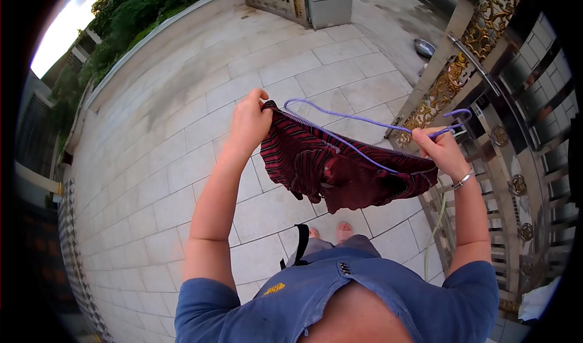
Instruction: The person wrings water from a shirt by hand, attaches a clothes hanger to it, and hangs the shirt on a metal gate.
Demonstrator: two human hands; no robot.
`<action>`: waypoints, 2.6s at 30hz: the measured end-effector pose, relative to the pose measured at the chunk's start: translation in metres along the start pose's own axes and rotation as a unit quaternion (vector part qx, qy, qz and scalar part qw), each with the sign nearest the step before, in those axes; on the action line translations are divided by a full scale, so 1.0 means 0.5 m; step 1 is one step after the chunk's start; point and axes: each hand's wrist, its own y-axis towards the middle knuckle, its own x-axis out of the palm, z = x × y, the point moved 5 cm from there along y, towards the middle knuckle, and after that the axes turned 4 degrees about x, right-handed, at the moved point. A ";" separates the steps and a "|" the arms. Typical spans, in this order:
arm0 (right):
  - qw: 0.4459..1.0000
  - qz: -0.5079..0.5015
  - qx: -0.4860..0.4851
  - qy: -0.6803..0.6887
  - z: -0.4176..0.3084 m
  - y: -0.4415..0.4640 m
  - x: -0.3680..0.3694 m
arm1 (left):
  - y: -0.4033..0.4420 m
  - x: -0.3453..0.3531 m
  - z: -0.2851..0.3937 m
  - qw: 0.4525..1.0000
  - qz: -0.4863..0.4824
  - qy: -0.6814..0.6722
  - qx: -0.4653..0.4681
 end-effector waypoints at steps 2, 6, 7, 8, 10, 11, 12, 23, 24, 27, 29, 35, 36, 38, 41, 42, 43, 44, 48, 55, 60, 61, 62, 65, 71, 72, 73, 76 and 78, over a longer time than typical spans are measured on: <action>1.000 0.004 -0.003 0.009 0.006 -0.007 -0.005 | 0.001 0.028 -0.017 0.990 -0.024 -0.106 -0.086; 0.998 -0.020 -0.022 -0.057 0.008 -0.033 0.021 | -0.012 0.133 -0.058 0.750 -0.009 -0.588 -0.302; 0.998 -0.019 -0.022 -0.057 0.009 -0.037 0.026 | -0.015 0.154 -0.069 0.688 0.027 -0.634 -0.352; 0.998 -0.010 -0.030 -0.058 0.010 -0.039 0.029 | -0.008 0.156 -0.066 0.688 0.026 -0.634 -0.351; 0.993 -0.020 -0.014 -0.111 0.020 -0.040 0.030 | -0.004 0.170 -0.058 0.690 -0.037 -0.608 -0.390; 0.994 -0.020 -0.014 -0.110 0.022 -0.040 0.029 | -0.001 0.169 -0.056 0.691 -0.037 -0.607 -0.391; 0.989 -0.028 -0.019 -0.147 0.025 -0.040 0.031 | 0.005 0.163 -0.051 0.726 -0.044 -0.584 -0.361; 0.971 0.011 -0.044 -0.236 0.018 0.053 0.138 | 0.005 0.113 0.212 0.931 -0.229 -0.282 -0.029; 0.977 0.022 -0.049 -0.206 0.021 0.067 0.146 | 0.001 0.125 0.229 0.940 -0.219 -0.263 -0.010; 0.989 -0.044 -0.036 -0.138 0.048 0.090 0.153 | -0.021 0.116 0.242 0.946 -0.204 -0.250 -0.012; 0.993 0.039 -0.045 -0.104 0.067 0.090 0.123 | -0.045 0.122 0.230 0.935 -0.272 -0.226 0.020; 0.981 0.154 -0.106 -0.050 0.037 0.065 0.088 | -0.085 0.066 0.257 0.933 -0.105 -0.026 0.344; 0.979 0.147 -0.134 -0.038 0.009 0.058 0.088 | -0.078 0.058 0.268 0.928 -0.068 0.018 0.365; 0.978 0.134 -0.157 -0.015 -0.026 0.054 0.090 | -0.059 0.078 0.264 0.924 -0.061 0.026 0.376; 0.971 0.124 -0.205 -0.016 -0.075 0.047 0.085 | -0.038 0.081 0.258 0.924 0.005 0.017 0.382; 0.975 0.086 -0.200 -0.041 -0.089 0.047 0.083 | -0.036 0.066 0.265 0.917 0.039 0.004 0.396; 0.975 0.088 -0.198 -0.042 -0.097 0.050 0.079 | -0.035 0.047 0.271 0.909 0.073 -0.009 0.410; 0.975 0.065 -0.212 -0.016 -0.108 0.057 0.079 | -0.030 0.035 0.274 0.905 0.090 -0.001 0.416; 0.976 -0.020 -0.212 0.038 -0.126 0.064 0.067 | -0.020 -0.018 0.299 0.893 0.113 0.073 0.429; 0.963 0.184 -0.095 0.170 0.107 0.076 -0.054 | -0.004 -0.137 0.286 0.893 0.172 0.154 0.387; 0.976 -0.009 0.114 0.183 0.216 0.055 0.147 | -0.012 -0.177 0.276 0.895 0.197 0.169 0.362; 0.977 -0.053 0.118 0.169 0.196 0.050 0.197 | -0.016 -0.182 0.278 0.897 0.196 0.173 0.356; 0.975 -0.097 0.122 0.155 0.179 0.042 0.242 | -0.019 -0.182 0.278 0.899 0.195 0.175 0.350; 0.997 -0.049 0.002 0.064 0.162 0.049 0.348 | -0.028 -0.197 0.261 0.910 0.206 0.147 0.327; 0.843 0.004 0.118 0.525 0.200 0.103 0.365 | -0.065 -0.249 0.201 0.940 0.190 0.095 0.266; 0.822 0.012 0.060 0.566 0.189 0.114 0.331 | -0.072 -0.254 0.182 0.942 0.183 0.095 0.265; 0.833 0.029 0.055 0.550 0.193 0.125 0.293 | -0.079 -0.258 0.166 0.942 0.184 0.093 0.264; 0.849 0.067 0.059 0.522 0.147 0.128 0.192 | -0.096 -0.244 0.111 0.931 0.129 0.215 0.266; 0.875 0.086 0.057 0.473 0.138 0.129 0.145 | -0.104 -0.226 0.077 0.924 0.116 0.244 0.272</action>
